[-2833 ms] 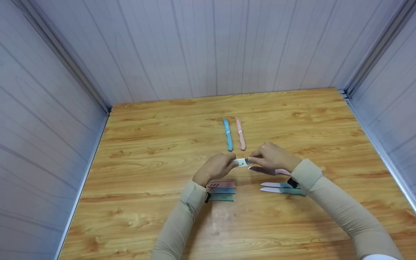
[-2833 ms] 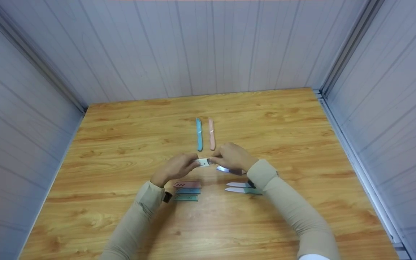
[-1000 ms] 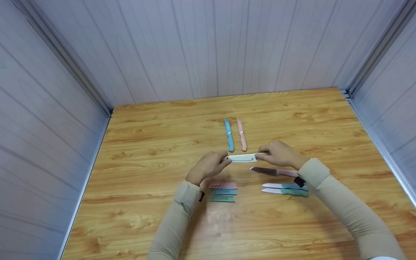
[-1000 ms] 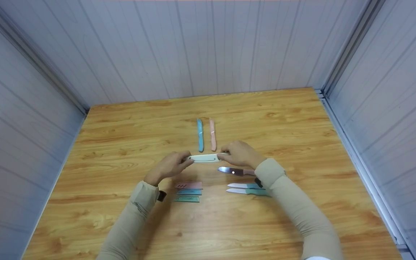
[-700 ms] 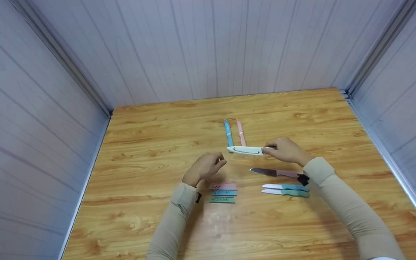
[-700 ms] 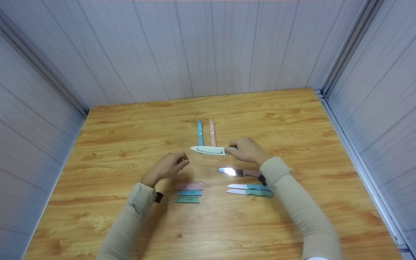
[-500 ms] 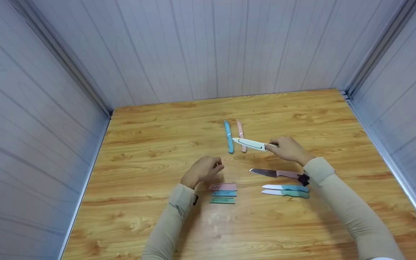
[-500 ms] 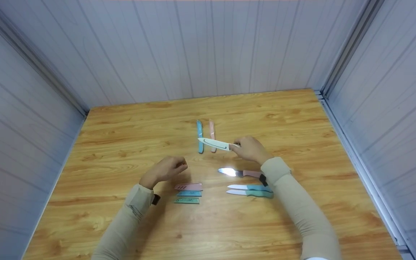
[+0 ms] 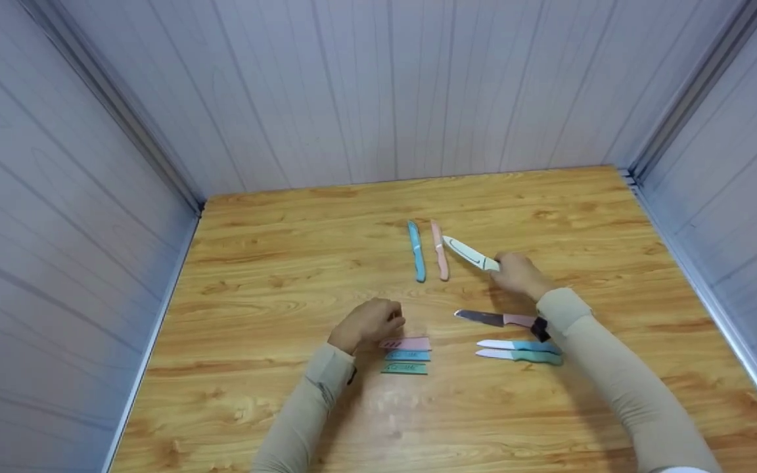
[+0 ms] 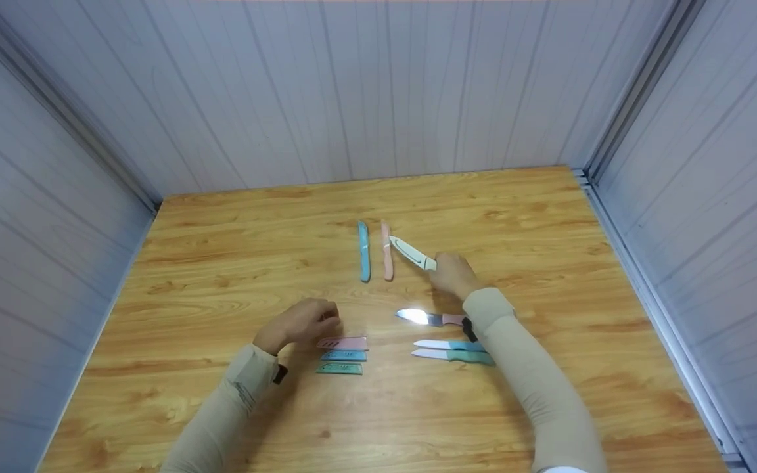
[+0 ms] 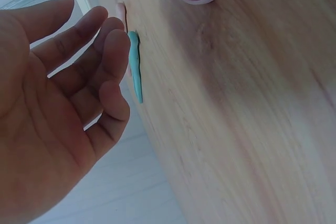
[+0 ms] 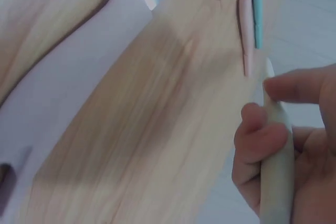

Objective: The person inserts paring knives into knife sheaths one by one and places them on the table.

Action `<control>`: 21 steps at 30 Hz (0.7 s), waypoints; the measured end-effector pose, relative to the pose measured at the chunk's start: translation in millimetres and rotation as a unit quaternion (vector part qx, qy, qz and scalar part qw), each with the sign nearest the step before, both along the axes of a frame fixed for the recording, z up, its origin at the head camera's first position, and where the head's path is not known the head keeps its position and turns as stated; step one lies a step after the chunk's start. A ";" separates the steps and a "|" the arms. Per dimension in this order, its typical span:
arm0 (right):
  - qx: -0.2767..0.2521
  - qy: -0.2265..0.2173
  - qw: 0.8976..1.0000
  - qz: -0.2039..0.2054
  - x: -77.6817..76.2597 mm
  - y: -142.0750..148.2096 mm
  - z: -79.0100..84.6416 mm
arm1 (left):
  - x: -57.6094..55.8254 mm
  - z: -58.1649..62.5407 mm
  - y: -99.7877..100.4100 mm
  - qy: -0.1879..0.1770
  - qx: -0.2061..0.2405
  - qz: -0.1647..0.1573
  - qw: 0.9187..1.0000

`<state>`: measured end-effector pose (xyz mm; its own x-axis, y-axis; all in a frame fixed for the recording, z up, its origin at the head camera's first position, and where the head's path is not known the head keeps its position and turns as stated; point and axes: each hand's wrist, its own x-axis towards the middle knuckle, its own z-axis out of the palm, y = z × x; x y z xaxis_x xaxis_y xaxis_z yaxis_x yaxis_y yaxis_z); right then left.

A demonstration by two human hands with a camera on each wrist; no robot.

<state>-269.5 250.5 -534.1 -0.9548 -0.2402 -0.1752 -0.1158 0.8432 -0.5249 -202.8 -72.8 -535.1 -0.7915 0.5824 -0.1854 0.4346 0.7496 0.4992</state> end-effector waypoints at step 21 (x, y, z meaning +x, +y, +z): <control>0.016 0.001 0.995 -0.100 -33.1 -33.0 -23.3 | 6.4 -6.1 2.3 -0.013 -0.020 0.002 1.000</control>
